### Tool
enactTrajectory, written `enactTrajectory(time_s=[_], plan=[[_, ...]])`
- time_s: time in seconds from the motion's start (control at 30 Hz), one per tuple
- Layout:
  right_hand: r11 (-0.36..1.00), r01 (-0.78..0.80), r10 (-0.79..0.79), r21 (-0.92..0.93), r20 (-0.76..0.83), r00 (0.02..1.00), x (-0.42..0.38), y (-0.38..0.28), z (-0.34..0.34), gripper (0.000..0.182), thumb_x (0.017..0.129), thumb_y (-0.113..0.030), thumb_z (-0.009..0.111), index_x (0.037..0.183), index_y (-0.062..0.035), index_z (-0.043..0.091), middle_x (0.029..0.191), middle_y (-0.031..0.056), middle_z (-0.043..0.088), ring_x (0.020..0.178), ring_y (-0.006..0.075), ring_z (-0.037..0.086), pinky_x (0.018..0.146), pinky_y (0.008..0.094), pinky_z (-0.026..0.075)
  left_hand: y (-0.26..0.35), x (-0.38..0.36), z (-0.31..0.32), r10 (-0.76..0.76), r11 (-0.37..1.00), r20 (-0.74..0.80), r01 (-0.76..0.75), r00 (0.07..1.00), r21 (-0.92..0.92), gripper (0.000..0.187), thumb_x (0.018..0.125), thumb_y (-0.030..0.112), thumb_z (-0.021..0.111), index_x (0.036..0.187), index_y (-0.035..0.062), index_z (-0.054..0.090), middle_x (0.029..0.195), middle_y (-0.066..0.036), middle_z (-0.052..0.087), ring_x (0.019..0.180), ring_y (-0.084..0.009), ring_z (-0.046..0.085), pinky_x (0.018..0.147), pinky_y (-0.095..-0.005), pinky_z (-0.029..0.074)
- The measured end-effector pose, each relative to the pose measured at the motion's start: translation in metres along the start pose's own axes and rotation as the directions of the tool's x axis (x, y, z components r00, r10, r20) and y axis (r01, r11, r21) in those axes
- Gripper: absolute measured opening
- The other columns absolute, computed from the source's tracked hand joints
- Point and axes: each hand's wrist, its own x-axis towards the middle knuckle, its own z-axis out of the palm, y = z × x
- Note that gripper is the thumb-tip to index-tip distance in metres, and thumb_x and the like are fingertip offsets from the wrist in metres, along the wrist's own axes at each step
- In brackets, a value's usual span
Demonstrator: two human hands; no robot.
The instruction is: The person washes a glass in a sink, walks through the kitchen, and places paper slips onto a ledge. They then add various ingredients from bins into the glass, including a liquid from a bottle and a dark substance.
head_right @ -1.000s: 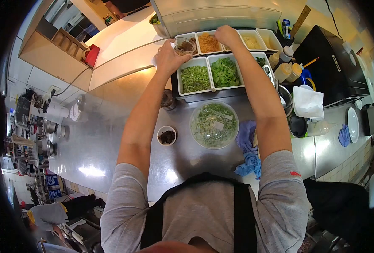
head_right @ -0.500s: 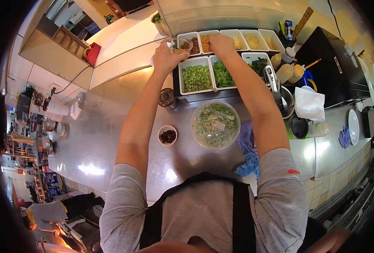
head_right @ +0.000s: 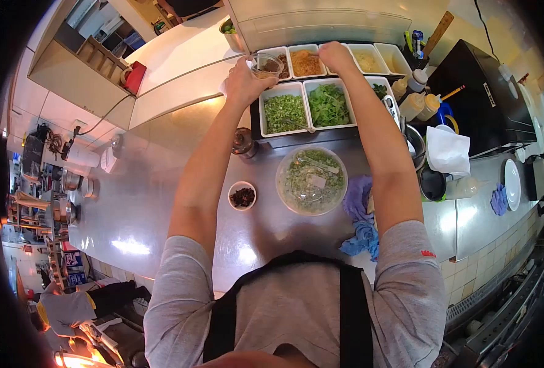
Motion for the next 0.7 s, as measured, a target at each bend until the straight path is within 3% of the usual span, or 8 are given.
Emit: enactTrajectory(time_s=[0.1,0.2,0.4,0.5,0.57,0.6,0.67,0.7], plan=[[0.995,0.043,-0.027,0.093,-0.173,0.985,-0.021,-0.065,-0.03,0.018,0.081,-0.013,0.054,0.091,-0.0032,0.066,0.093,0.0157,0.065,0.087,0.0321,0.063,0.073,0.0413,0.052,0.001,0.002,0.005,-0.001,1.0,-0.007,0.002,1.0,0.017,0.089,0.054,0.049,0.078,0.124,0.0026,0.046,0.112,-0.019,0.06,0.108,-0.0324,0.055,0.091,-0.0412,0.045],[0.855,0.471,-0.514,-0.218,-0.236,0.824,-0.035,-0.102,-0.03,0.014,0.079,-0.01,0.055,0.089,-0.0061,0.064,0.092,0.0131,0.064,0.083,0.0301,0.064,0.07,0.0402,0.053,0.003,0.001,0.003,-0.004,1.0,-0.012,0.004,1.0,-0.018,0.089,0.054,0.049,0.079,0.123,0.0023,0.047,0.111,-0.019,0.06,0.109,-0.033,0.055,0.091,-0.0415,0.044],[0.885,0.234,-0.369,-0.402,-0.302,0.879,-0.038,-0.105,-0.032,0.014,0.079,-0.014,0.056,0.088,-0.0051,0.062,0.088,0.0152,0.062,0.078,0.032,0.064,0.065,0.0398,0.054,-0.017,-0.002,-0.016,-0.058,0.997,-0.033,0.056,0.998,-0.053,0.088,0.053,0.048,0.08,0.122,0.0025,0.048,0.11,-0.02,0.06,0.106,-0.034,0.056,0.089,-0.0411,0.045],[0.89,0.124,-0.195,-0.44,-0.122,0.973,-0.038,-0.079,-0.014,0.017,0.079,-0.015,0.058,0.093,-0.0061,0.063,0.09,0.016,0.064,0.081,0.0309,0.065,0.067,0.04,0.054,-0.035,-0.01,-0.033,-0.089,0.988,-0.041,0.083,0.995,-0.127,0.088,0.053,0.049,0.08,0.12,0.0028,0.047,0.109,-0.021,0.06,0.102,-0.0351,0.057,0.088,-0.0404,0.045],[0.908,0.205,-0.173,-0.366,0.117,0.978,-0.034,-0.067,-0.014,0.023,0.084,-0.019,0.055,0.102,-0.0074,0.063,0.096,0.0156,0.065,0.086,0.0337,0.063,0.074,0.0432,0.052,-0.054,-0.02,-0.035,-0.022,0.991,-0.171,-0.001,0.985,-0.134,0.085,0.055,0.052,0.081,0.117,0.0032,0.05,0.105,-0.018,0.061,0.1,-0.0313,0.059,0.085,-0.0392,0.046],[0.906,0.262,-0.198,-0.332,0.214,0.957,-0.036,-0.064,-0.023,0.027,0.088,-0.022,0.049,0.107,-0.0073,0.061,0.097,0.0167,0.065,0.088,0.0371,0.062,0.076,0.0456,0.05,-0.067,-0.025,-0.037,-0.01,0.978,-0.162,-0.023,0.987,-0.206,0.086,0.055,0.049,0.083,0.117,0.0015,0.049,0.106,-0.019,0.06,0.099,-0.03,0.059,0.086,-0.0384,0.046],[0.865,0.334,-0.336,-0.375,0.062,0.94,-0.033,-0.045,-0.044,0.026,0.091,-0.022,0.049,0.109,-0.0081,0.062,0.096,0.0136,0.066,0.085,0.0323,0.064,0.074,0.0406,0.051,-0.075,-0.049,-0.053,-0.006,0.913,-0.101,-0.036,0.995,-0.407,0.085,0.06,0.03,0.086,0.123,-0.0028,0.04,0.11,-0.018,0.055,0.1,-0.0261,0.058,0.086,-0.0332,0.047],[0.859,0.32,-0.321,-0.399,0.067,0.945,-0.045,-0.052,-0.076,0.028,0.088,-0.024,0.051,0.106,-0.0067,0.064,0.096,0.0172,0.065,0.085,0.035,0.063,0.074,0.0425,0.05,-0.062,-0.074,-0.071,-0.029,0.848,-0.067,-0.011,0.997,-0.529,0.081,0.066,0.019,0.083,0.127,-0.0024,0.034,0.116,-0.018,0.05,0.099,-0.0257,0.059,0.085,-0.032,0.049]])
